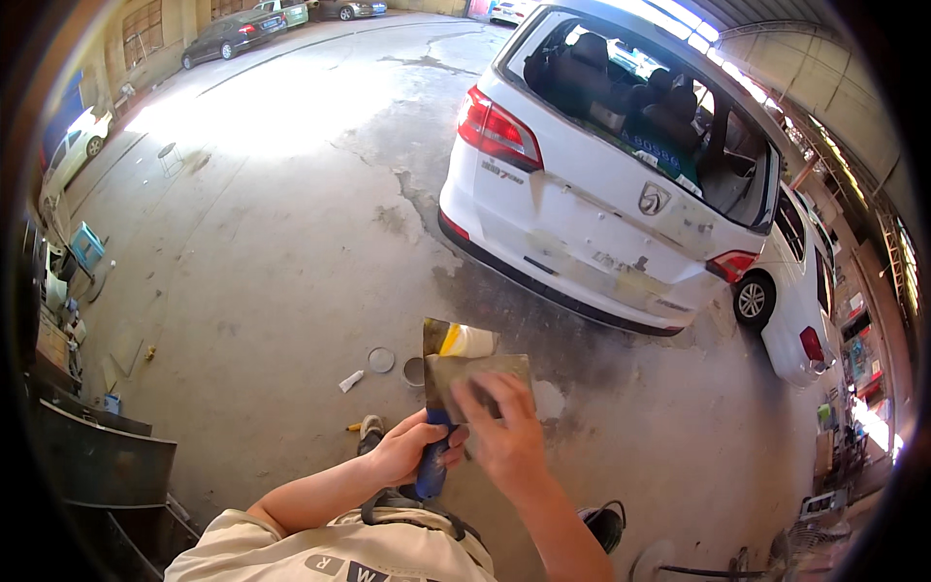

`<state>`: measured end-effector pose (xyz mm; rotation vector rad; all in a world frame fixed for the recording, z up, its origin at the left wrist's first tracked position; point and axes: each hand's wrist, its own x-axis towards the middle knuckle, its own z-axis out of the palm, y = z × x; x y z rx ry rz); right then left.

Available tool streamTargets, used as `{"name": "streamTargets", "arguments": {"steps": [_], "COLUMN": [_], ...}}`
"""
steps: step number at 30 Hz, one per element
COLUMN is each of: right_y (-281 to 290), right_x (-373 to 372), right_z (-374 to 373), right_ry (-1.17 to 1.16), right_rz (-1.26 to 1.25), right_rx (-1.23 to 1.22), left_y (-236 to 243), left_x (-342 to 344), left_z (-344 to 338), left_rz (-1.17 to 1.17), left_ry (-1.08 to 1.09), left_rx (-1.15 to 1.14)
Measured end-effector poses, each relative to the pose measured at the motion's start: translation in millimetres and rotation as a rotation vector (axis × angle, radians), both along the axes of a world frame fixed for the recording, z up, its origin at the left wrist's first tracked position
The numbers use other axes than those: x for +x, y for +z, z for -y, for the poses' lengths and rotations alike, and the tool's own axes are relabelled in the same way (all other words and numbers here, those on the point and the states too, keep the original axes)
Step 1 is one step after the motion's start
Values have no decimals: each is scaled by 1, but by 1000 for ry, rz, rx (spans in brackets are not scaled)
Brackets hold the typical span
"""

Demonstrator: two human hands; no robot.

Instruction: The person uses a scraper to remove old filler from the rear bumper of a white car. They then use a hammer and a chisel to chip away at the surface. Finally, they mix a new batch of filler in a container using a putty knife and a tube of hardener.

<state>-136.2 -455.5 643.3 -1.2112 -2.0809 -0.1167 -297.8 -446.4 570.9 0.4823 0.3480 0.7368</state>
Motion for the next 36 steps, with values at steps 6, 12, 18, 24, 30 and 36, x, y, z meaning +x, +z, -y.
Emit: {"name": "streamTargets", "arguments": {"steps": [6,12,18,24,30,36], "right_y": [-3,-5,19,-3,-23,-57], "right_x": [2,11,33,56,80,64], "right_z": [4,3,5,7,13,2], "right_ry": [-26,96,158,21,-30,-75], "right_rz": [-72,50,-471,-527,-208,-1515], "right_rx": [-18,-15,-296,-416,-511,-770], "left_y": [-9,-9,-2,-8,-7,-1], "left_x": [-1,3,-14,-16,-16,3], "left_z": [3,-2,-11,-18,-23,-23], "left_rz": [-54,-432,-501,-492,-382,-899], "left_ry": [0,89,-217,-265,-267,335], "left_rx": [20,326,186,199,247,1469]}}
